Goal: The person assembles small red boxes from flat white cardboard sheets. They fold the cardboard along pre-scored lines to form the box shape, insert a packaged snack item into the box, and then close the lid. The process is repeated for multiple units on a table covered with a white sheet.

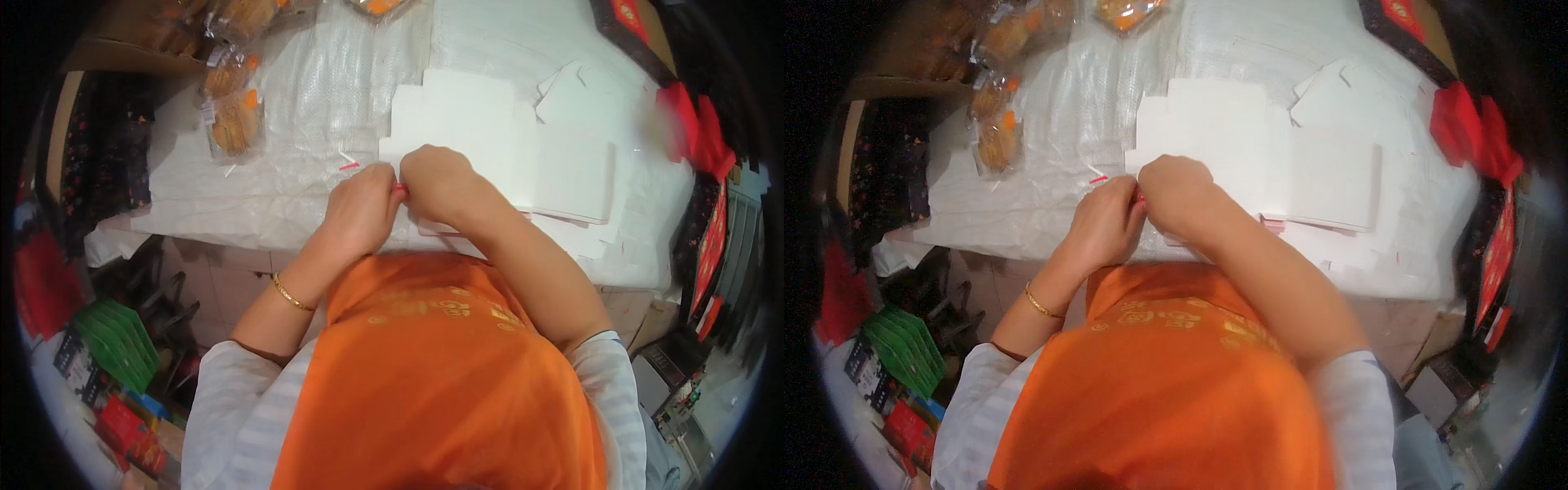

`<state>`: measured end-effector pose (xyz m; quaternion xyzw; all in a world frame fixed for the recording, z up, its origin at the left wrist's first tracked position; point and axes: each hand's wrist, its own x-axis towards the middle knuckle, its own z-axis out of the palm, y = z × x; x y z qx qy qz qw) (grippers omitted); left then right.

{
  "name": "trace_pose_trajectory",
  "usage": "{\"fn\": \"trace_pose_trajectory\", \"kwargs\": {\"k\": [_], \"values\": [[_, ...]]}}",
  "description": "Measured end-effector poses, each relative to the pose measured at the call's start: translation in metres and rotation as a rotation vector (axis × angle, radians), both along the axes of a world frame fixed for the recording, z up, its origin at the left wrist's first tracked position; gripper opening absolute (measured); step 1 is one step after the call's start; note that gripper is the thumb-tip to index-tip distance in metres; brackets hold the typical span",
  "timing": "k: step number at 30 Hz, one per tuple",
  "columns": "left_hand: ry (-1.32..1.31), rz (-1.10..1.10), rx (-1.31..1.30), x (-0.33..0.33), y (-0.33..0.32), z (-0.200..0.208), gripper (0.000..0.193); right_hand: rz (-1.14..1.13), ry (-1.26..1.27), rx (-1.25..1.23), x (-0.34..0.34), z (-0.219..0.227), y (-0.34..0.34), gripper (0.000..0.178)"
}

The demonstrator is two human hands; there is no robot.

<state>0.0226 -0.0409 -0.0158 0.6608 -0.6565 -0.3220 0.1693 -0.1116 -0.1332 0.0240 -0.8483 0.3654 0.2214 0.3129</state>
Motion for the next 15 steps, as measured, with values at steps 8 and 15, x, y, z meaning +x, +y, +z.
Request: {"fn": "trace_pose_trajectory", "kwargs": {"k": [8,15], "values": [[-0.022,0.041,-0.011,-0.007,-0.001,0.014,0.025,-0.177,-0.321,-0.26,-0.063,0.014,0.06,0.054],[0.128,-0.089,-0.01,-0.073,0.018,0.026,0.024,-0.158,-0.481,-0.682,-0.131,0.001,0.094,0.048]]}}
